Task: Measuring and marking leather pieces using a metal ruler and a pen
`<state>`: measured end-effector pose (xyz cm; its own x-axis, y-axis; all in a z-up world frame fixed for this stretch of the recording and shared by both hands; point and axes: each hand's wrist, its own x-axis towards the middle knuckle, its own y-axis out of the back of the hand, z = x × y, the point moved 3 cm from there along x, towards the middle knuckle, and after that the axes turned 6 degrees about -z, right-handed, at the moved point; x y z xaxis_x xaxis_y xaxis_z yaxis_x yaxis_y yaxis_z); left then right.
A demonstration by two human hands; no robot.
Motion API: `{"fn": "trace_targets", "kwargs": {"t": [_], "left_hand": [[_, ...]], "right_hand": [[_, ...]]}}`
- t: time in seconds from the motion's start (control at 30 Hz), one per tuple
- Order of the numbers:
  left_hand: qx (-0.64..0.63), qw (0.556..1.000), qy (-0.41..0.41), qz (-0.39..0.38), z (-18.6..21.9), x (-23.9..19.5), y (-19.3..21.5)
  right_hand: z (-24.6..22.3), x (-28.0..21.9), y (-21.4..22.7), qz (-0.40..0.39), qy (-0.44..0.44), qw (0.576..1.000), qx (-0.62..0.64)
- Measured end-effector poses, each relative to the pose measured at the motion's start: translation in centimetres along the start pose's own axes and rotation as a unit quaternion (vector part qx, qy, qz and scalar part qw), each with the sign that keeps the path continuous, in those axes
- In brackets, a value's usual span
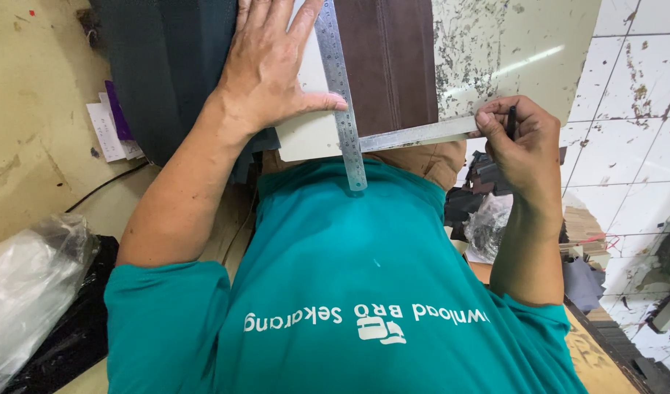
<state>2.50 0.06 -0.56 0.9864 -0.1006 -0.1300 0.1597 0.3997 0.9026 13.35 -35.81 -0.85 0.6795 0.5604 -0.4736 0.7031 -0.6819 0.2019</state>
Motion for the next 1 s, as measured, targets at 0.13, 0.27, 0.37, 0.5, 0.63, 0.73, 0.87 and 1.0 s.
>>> {"fn": "trace_targets", "kwargs": {"t": [0.13,0.27,0.37,0.5,0.63,0.73,0.87,1.0], "left_hand": [[-0.005,1.000,0.001,-0.010,0.0,0.0,0.1],[-0.005,1.000,0.008,-0.022,-0.2,-0.1,-0.4],[-0.001,1.000,-0.001,-0.009,0.0,-0.1,-0.1],[0.005,1.000,0.003,-0.006,-0.1,0.0,-0.2],[-0.002,1.000,0.005,-0.019,-0.1,0.0,-0.3],[0.001,1.000,0.007,-0.021,-0.1,0.0,-0.3],[0.009,1.000,-0.009,0.009,0.0,0.0,0.1],[0.004,1.000,0.006,-0.021,0.0,0.0,-0.2]], "right_hand": [[-0.5,-0.1,0.0,-0.007,0.005,1.000,-0.003],[0.1,-0.2,0.2,-0.008,0.002,1.000,0.007],[0.2,-0.2,0.2,-0.018,0.013,1.000,0.002],[0.1,-0.4,0.2,-0.004,0.002,1.000,0.006],[0.0,-0.4,0.1,-0.008,0.018,1.000,0.001],[0.1,-0.4,0.1,-0.001,0.010,1.000,0.005],[0.3,-0.3,0.2,-0.002,0.008,1.000,0.008],[-0.1,-0.3,0.1,-0.008,0.021,1.000,-0.007]]}}
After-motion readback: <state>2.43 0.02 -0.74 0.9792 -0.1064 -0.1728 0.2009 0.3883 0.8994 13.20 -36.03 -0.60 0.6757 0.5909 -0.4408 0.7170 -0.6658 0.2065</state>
